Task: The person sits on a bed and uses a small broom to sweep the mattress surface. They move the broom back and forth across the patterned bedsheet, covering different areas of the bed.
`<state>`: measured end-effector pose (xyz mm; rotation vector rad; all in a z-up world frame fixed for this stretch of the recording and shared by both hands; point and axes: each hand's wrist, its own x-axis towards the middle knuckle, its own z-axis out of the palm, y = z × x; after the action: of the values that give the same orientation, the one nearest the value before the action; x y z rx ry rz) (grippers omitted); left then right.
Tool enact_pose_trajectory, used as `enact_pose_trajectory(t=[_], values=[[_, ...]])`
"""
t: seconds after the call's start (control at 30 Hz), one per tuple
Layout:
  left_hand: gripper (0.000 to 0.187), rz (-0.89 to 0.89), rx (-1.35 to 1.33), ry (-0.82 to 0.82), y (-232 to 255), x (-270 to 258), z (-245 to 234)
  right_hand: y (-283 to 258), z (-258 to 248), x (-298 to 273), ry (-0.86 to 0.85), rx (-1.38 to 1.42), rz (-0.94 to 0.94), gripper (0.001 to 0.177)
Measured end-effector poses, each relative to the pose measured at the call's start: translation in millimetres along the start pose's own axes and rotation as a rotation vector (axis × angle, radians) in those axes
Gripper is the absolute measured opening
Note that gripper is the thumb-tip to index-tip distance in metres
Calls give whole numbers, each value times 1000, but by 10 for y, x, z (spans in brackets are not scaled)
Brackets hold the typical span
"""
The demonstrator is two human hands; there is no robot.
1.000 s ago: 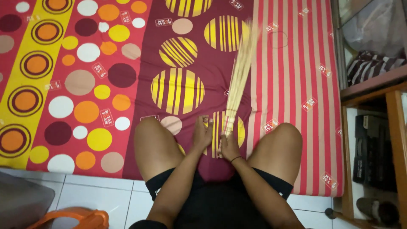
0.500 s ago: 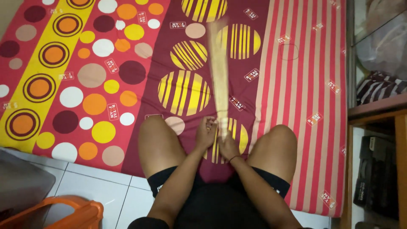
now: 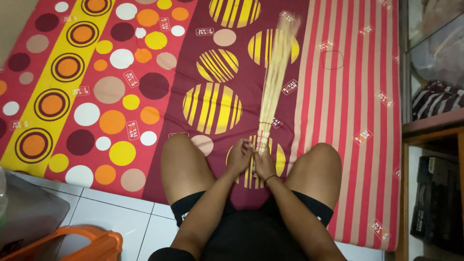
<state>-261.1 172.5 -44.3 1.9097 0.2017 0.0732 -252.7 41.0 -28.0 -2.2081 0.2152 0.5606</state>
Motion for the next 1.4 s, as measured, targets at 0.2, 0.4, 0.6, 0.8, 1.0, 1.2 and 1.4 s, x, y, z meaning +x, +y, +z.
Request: enact_pose_trajectory(t=[0.2,0.4,0.6,0.8,1.0,1.2,1.4], values=[[26,12,-108,61,77,-33,-13,-1009,-440,-833,-228,-152,-57,64],[24,65,-30,-44,246,-3,-17,-387,-70,-349,-248,-165,-191,77],[27,156,17,-49,127,94,-67,-468,-244,-259,25,-70,-56,75],[25,78,45,-176,71,99,23,-800,-307,-505,-43,-34,105,82],[28,112,38,-169,178,89,3,-704,-379,-471,43,53,-80,57],[30,100,53,-113,230,69,-115,-101,30,-48,-229,-313,-77,67],[37,138,0,12,184,44,-154,-430,52,126,-66,-86,-203,46]])
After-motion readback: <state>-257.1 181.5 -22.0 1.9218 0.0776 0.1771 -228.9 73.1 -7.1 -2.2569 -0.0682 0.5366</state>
